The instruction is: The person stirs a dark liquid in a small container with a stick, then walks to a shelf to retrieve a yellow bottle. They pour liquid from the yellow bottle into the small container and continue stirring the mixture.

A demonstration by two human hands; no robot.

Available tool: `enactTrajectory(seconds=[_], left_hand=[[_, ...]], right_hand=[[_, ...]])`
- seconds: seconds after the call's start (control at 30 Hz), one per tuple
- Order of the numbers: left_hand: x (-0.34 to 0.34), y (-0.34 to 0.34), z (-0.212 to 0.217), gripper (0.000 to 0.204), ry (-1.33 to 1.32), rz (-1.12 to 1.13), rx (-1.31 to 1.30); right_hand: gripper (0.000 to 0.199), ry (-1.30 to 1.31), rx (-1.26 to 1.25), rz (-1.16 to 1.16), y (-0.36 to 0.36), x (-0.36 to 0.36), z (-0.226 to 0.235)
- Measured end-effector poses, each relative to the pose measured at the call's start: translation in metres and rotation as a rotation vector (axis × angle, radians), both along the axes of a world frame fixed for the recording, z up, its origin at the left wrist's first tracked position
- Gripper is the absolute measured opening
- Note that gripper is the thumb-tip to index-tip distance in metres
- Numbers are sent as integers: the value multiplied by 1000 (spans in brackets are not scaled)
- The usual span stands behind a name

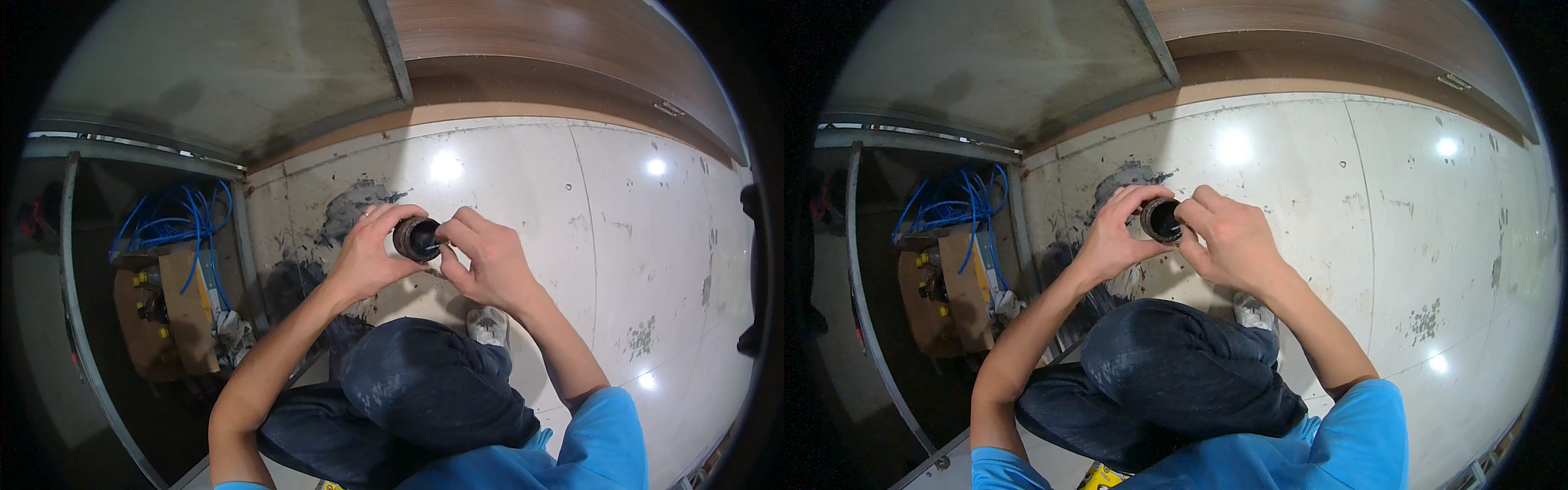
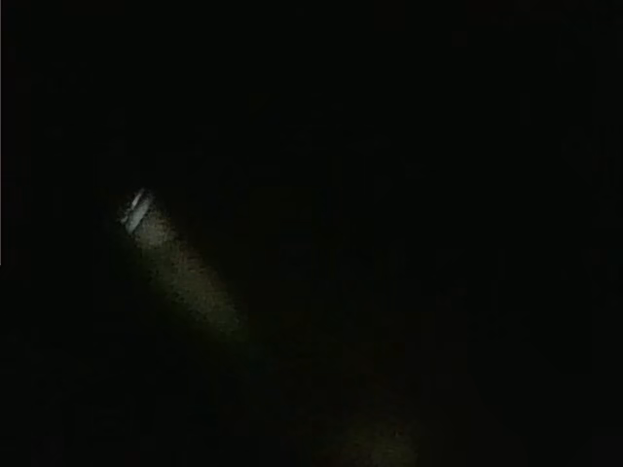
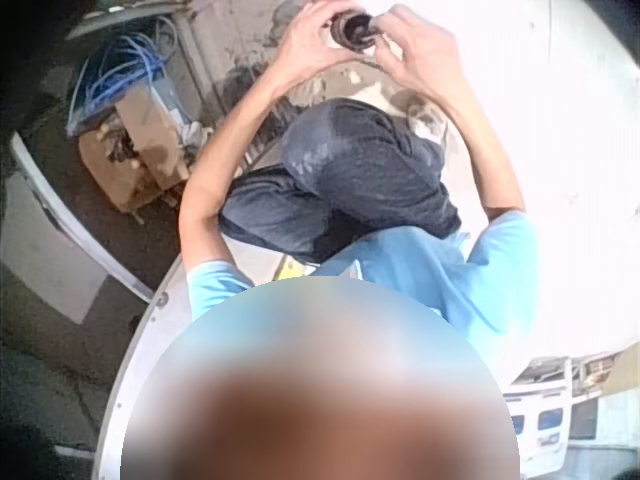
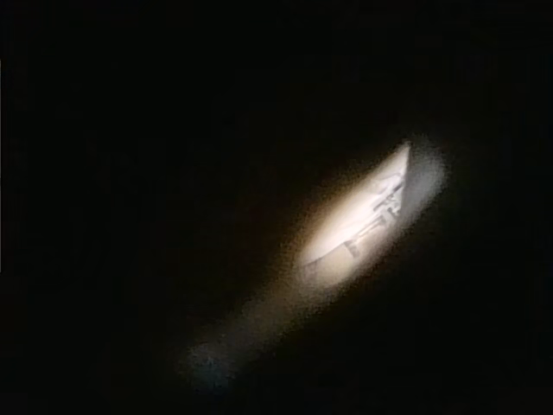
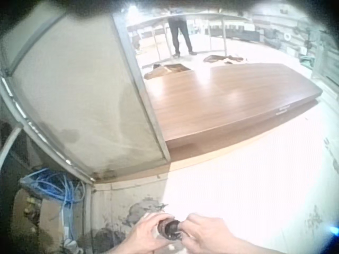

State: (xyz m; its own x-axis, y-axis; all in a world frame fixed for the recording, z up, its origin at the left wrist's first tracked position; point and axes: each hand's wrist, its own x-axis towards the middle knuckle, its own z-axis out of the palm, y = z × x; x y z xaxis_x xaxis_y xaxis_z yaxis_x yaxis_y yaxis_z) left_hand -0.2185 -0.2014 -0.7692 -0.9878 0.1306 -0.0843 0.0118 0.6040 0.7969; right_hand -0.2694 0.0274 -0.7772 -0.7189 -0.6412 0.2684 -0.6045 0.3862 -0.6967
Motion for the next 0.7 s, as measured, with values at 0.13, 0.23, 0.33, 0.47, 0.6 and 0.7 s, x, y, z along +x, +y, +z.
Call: enactTrajectory(seconds=[0.13,0.23,0.33,0.47,0.6,0.7], left_hand=[[7,-3,-1,70,-44,3,-11],[11,-3,-1,71,-28,5,-12],[11,-3,-4,72,-62,9,-10],[11,0,-9,73,-66,-3,-9],[11,0,-12,74,-52,0,-27],[12,-1,-13,76,-93,7,-15]], right_hand=[[18,-1,-40,74,-4,-2,1],[16,62,-35,56,-5,-6,0],[15,49,21,106,-3,-6,-1],[13,12,-42,35,-4,-1,-6],[15,1,45,77,-2,0,-8],[13,-13,-111,24,-4,3,-9]])
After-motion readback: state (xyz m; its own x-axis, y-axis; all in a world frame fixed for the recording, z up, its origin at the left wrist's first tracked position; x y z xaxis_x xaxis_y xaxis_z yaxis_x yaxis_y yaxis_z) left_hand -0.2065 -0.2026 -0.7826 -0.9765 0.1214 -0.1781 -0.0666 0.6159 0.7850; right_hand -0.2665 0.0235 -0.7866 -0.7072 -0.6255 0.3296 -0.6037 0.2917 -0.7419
